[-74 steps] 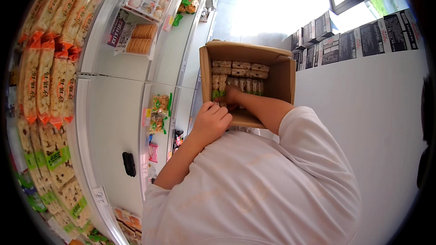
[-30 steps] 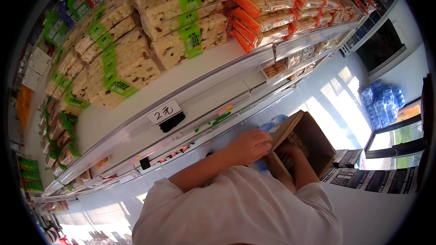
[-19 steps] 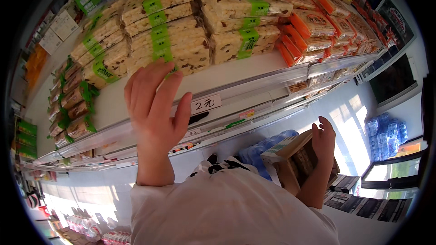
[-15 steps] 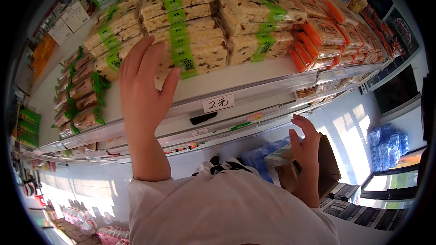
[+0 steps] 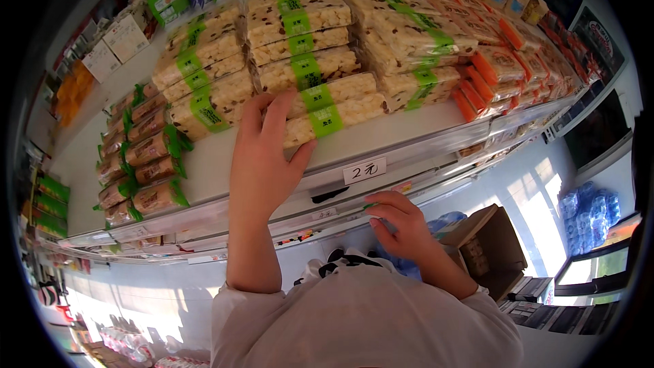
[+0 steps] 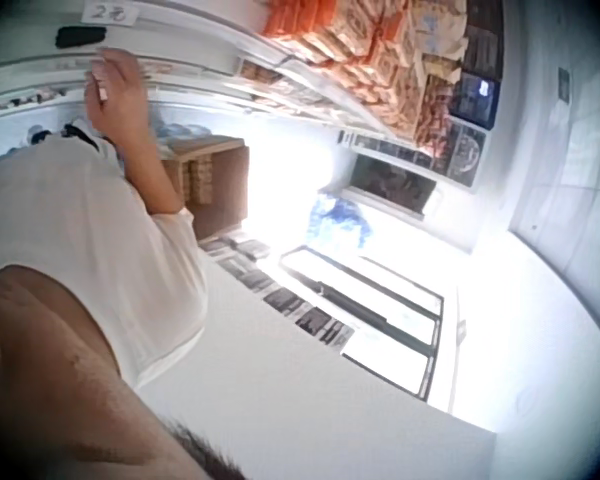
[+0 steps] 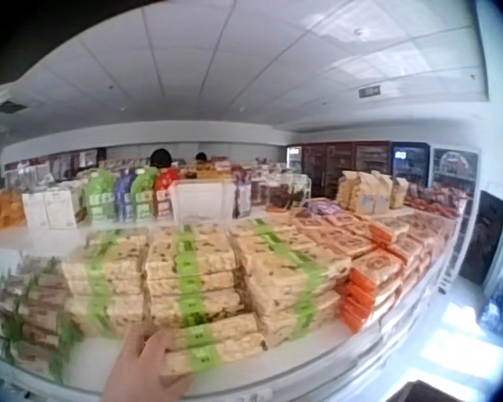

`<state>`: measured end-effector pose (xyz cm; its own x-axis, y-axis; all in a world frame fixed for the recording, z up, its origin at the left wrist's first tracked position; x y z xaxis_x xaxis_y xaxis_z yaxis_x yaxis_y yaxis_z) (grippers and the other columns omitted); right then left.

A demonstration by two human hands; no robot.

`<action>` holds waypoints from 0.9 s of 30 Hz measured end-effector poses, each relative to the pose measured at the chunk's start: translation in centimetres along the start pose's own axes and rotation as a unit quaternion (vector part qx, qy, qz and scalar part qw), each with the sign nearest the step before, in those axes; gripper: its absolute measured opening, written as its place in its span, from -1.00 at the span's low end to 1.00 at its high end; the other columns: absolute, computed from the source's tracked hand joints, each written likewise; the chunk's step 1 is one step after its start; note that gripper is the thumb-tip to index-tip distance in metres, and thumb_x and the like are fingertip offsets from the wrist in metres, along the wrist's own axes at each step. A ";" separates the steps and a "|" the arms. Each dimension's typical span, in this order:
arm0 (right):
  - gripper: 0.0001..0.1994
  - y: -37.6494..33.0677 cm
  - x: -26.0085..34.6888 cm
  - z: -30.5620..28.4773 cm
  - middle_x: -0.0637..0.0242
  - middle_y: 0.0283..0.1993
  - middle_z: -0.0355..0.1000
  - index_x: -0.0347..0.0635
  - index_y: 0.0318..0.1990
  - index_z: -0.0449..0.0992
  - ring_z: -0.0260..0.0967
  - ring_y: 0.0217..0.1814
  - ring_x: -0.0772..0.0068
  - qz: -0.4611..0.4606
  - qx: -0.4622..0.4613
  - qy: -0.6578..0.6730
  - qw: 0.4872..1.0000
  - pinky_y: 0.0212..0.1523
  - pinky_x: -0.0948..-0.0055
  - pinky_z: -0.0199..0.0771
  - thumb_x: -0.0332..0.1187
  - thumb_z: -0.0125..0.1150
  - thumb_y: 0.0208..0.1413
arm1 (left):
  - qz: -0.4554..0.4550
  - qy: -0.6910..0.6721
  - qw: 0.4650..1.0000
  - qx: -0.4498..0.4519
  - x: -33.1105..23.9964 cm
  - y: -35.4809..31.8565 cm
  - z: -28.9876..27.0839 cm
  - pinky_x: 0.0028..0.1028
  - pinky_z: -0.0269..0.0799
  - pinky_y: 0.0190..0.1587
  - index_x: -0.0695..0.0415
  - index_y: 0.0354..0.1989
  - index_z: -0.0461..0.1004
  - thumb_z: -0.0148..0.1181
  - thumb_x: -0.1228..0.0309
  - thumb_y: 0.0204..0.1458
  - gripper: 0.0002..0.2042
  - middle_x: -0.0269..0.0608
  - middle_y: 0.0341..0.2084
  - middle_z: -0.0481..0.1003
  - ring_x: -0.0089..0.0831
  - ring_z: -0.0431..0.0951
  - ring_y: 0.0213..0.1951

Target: The person repeatedly picks packaged snack items from a shelf and places them into a cardboard box held in front of them. The person handles the items one at a time, transferring them from the display to the box throughout the clip.

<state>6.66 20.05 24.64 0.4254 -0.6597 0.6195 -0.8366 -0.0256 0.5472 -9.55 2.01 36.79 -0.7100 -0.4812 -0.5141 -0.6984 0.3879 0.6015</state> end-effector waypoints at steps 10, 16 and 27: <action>-0.79 -0.6 1.2 3.0 0.14 0.05 0.63 -0.21 -0.13 0.63 0.62 0.01 0.01 0.048 -0.033 -0.018 0.998 0.01 0.17 0.67 -0.55 0.38 0.05 | 0.099 -0.052 0.992 -0.063 0.6 -1.9 -1.2 -0.15 0.54 0.14 0.10 0.24 0.51 0.58 0.56 -0.21 -0.29 0.05 0.18 0.45 0.03 0.54 0.18; -0.75 -2.8 1.8 3.1 0.11 0.09 0.62 -0.22 -0.05 0.63 0.62 0.05 -0.03 0.092 -0.042 -0.007 0.995 0.01 0.18 0.68 -0.52 0.41 0.08 | 0.261 -0.115 0.937 -0.203 -0.3 -5.1 -2.5 -0.07 0.58 0.15 0.08 0.17 0.46 0.53 0.51 -0.04 -0.45 0.03 0.19 0.37 0.06 0.53 0.18; -0.03 -7.8 1.6 -1.7 0.17 0.46 0.33 -0.12 0.58 0.08 0.33 0.50 0.14 0.166 -0.290 0.621 0.709 0.42 0.07 0.42 0.15 0.46 0.19 | 0.387 -0.305 0.853 -0.175 -9.9 -14.0 10.3 0.01 0.54 0.12 -0.12 0.06 0.48 0.35 0.42 0.19 -0.70 -0.04 0.08 0.34 0.01 0.54 0.07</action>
<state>14.48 20.47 22.29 0.5158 0.6219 0.5892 -0.8322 0.5269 0.1725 6.35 9.42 27.18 -0.9354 0.3513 -0.0396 -0.0064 0.0952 0.9954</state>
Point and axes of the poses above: each hand's wrist, its own y-axis towards the middle knuckle, its own z-axis out of the palm, x = y × z, the point moved 7 cm from there along y, towards the middle knuckle
